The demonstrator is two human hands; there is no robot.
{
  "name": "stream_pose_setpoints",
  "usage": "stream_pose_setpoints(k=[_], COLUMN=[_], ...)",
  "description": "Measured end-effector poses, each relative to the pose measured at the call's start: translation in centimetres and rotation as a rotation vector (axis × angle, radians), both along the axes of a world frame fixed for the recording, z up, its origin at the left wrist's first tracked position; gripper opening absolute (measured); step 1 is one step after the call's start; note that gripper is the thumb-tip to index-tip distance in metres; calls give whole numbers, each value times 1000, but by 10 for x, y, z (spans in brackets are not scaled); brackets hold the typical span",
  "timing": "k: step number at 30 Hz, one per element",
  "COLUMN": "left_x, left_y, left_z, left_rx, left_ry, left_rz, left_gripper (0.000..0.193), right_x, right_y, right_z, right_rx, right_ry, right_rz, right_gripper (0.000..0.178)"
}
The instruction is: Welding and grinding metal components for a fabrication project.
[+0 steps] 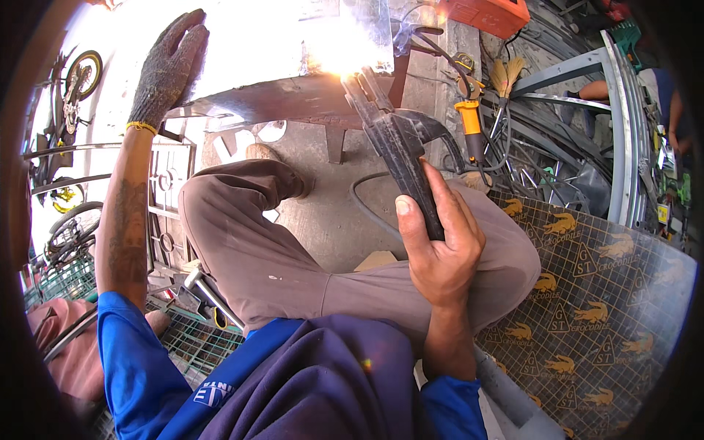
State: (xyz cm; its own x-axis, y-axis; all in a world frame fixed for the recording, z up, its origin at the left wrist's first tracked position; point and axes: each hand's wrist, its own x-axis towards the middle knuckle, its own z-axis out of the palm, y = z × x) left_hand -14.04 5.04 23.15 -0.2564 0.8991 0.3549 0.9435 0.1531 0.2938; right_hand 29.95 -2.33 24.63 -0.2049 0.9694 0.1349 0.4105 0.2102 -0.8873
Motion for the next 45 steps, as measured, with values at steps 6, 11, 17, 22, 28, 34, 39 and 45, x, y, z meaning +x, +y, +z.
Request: stream_pose_setpoints(k=[6,11,17,22,28,34,39,45], left_x=[3,-3,-3,-3,-5,1,0,2], left_y=[-5,2,3,2,2,-3,-2,-1], left_z=[4,-1,-1,0,-2,6,2,3], left_rx=[-12,41,18,0,-3,-24,62,65], left_ry=[-221,214,199,104,183,31,249,318], left_rz=[-88,-79,-103,-31,-57,50,-136,-144], left_gripper=[41,35,50,54,53,51,37,29], right_x=[1,1,2,1,2,2,1,3], right_y=[-1,-2,-1,-2,-1,-1,-3,-1], right_z=[5,6,3,2,1,3,5,3], right_rx=[18,-52,-54,-73,-65,-14,-82,-21], right_ry=[-30,34,29,26,37,-28,80,37], right_rz=[-8,-36,-30,-27,-29,-8,-59,-26], right_gripper=[43,43,42,41,42,42,42,42])
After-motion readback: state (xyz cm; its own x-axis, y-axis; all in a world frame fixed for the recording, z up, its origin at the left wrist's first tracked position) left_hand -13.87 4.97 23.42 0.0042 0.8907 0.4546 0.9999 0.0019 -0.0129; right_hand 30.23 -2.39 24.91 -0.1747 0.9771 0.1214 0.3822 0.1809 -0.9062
